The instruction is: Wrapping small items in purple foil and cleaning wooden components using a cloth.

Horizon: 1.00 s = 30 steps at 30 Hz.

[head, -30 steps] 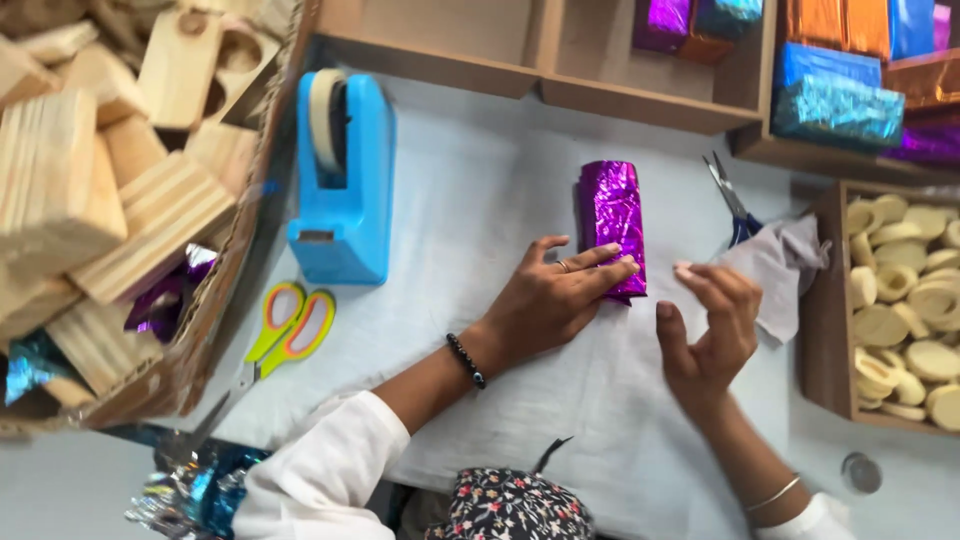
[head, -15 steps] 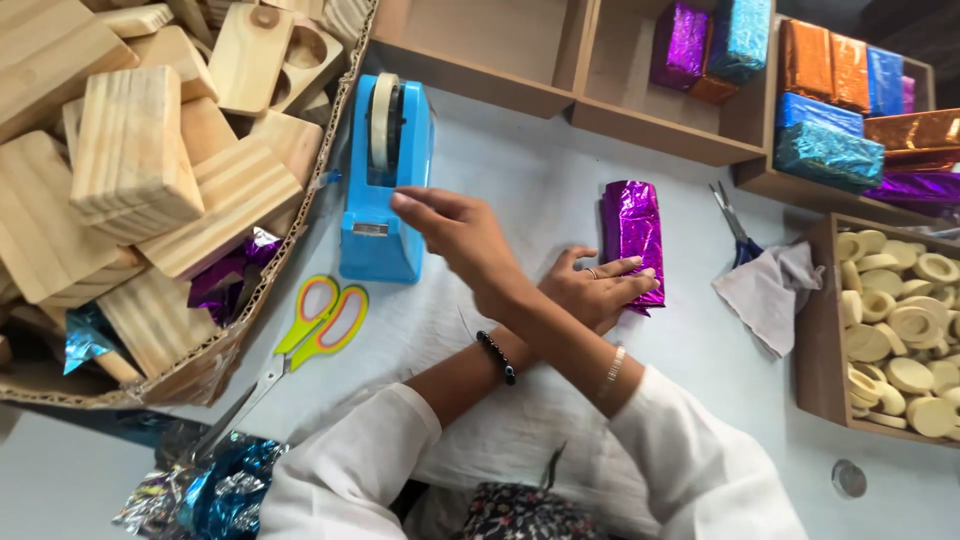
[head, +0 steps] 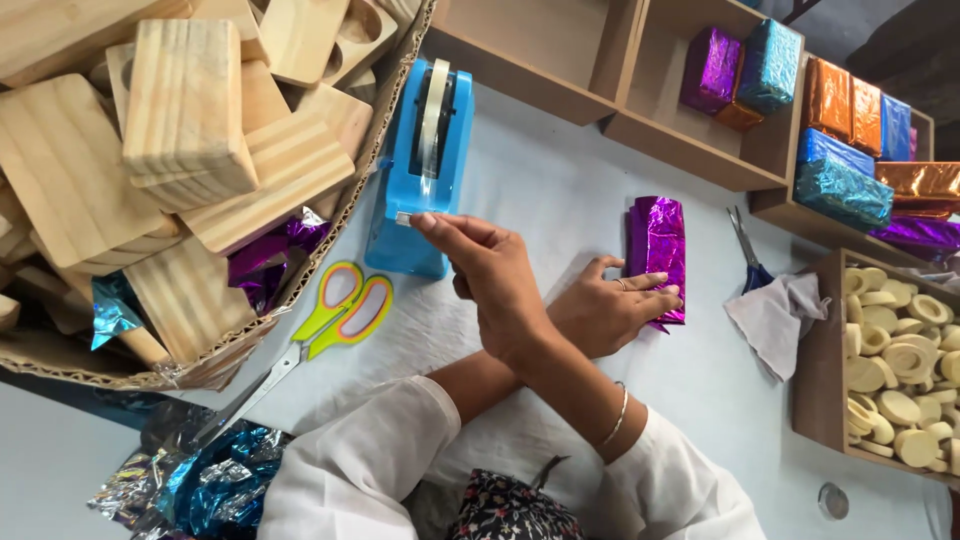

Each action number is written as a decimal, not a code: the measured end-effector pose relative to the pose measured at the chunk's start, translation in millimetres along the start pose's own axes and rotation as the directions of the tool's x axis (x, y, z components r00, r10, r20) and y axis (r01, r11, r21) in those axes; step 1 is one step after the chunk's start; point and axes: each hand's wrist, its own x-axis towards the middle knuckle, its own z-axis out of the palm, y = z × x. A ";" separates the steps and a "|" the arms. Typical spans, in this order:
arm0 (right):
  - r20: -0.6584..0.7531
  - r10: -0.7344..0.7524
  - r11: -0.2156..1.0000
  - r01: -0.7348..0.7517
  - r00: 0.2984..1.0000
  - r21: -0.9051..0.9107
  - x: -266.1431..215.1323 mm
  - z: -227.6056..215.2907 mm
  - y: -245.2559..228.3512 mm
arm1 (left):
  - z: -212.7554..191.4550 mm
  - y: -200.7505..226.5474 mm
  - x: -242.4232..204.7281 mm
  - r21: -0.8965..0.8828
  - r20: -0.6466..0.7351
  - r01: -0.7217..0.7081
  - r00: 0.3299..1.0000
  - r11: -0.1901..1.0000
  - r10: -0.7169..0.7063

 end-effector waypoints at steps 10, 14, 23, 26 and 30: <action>-0.024 -0.167 0.984 0.168 0.986 0.062 11.3 1.2 54.9 | -15.0 1.9 -0.4 -0.008 0.015 -0.046 0.999 0.999 0.046; 0.013 -0.253 0.912 0.242 0.967 -0.330 -4.4 -11.5 58.4 | -24.1 5.2 1.0 0.056 0.026 -0.062 0.998 0.996 0.060; 0.368 -0.667 0.338 0.704 0.648 -0.625 -88.5 -186.5 -9.6 | -33.2 6.1 5.5 -0.052 0.086 0.001 0.996 0.999 0.004; 0.321 -0.663 0.198 0.572 0.676 -0.796 -103.0 -250.2 3.5 | -40.1 12.6 8.0 -0.092 0.106 0.060 0.993 0.994 -0.050; 0.341 -0.634 0.127 0.528 0.694 -0.840 -98.2 -290.6 39.7 | -34.4 11.4 5.2 -0.081 0.086 0.060 0.995 0.995 -0.053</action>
